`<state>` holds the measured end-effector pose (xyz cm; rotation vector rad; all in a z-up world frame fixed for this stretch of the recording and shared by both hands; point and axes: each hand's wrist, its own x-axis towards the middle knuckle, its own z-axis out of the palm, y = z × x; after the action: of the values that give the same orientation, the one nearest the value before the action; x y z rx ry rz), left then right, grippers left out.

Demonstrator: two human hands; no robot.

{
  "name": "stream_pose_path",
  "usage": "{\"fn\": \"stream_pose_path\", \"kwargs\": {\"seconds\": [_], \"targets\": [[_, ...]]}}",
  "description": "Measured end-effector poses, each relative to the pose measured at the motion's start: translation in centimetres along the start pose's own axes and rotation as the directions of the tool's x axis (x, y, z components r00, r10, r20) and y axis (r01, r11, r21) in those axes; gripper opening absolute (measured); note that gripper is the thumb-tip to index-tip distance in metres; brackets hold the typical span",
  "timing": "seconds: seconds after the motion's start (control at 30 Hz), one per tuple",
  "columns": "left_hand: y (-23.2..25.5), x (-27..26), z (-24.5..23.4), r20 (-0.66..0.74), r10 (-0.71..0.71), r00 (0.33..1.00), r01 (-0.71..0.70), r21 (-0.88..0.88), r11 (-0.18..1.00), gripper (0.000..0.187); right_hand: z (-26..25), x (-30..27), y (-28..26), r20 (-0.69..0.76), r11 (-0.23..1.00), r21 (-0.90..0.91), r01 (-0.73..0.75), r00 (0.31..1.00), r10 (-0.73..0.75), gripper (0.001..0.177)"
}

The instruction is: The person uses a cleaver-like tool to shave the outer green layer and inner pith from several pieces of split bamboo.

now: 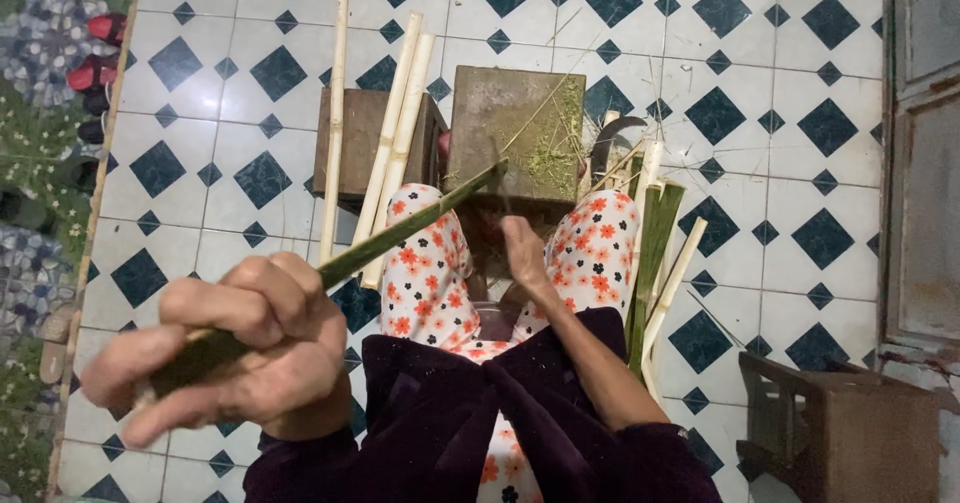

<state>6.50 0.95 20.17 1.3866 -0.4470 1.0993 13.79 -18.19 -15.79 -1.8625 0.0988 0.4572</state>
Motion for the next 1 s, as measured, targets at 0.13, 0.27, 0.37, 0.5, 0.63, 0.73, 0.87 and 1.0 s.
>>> {"fn": "stream_pose_path", "kwargs": {"seconds": [0.13,0.27,0.37,0.5,0.63,0.73,0.87,1.0], "targets": [[-1.2,-0.8,-0.1,-0.041,-0.039,0.998,0.036,-0.071,0.997,0.032,-1.0,0.7,0.4,-0.042,0.98,-0.175,-0.099,0.995,0.093,0.083],[-6.3,-3.8,-2.0,-0.021,-0.07,0.997,0.063,-0.243,0.968,0.058,0.8,-1.5,-1.1,0.013,0.99,-0.034,0.134,0.991,-0.133,0.052],[-9.2,-5.3,-2.5,0.046,-0.13,0.99,0.138,-0.407,0.903,0.048,0.6,-8.2,-12.4,0.146,0.924,0.143,0.356,0.915,-0.375,0.056],[-7.1,-3.8,-1.6,0.086,-0.055,0.995,0.088,-0.45,0.889,0.044,-0.2,-9.5,-14.2,0.179,0.846,0.158,0.509,0.828,-0.532,0.056],[-1.9,-7.5,-9.2,-0.159,-0.073,0.985,-0.001,-0.425,0.905,0.036,-2.9,-1.7,-9.2,0.007,0.987,-0.018,0.159,0.987,-0.159,0.072],[0.6,-2.9,-6.9,-0.105,-0.02,0.994,-0.016,-0.335,0.942,0.024,-4.8,0.8,-7.2,-0.177,0.991,-0.069,0.117,0.976,-0.128,0.092],[2.4,1.0,-1.5,0.103,0.056,0.993,-0.027,-0.27,0.963,0.037,-5.6,0.7,-10.1,-0.181,0.836,-0.482,0.263,0.904,-0.389,0.041],[0.5,1.1,0.0,0.131,0.14,0.981,-0.071,-0.426,0.902,0.041,-4.1,-9.4,-17.0,0.054,0.966,0.191,0.175,0.981,-0.189,0.061]]}}
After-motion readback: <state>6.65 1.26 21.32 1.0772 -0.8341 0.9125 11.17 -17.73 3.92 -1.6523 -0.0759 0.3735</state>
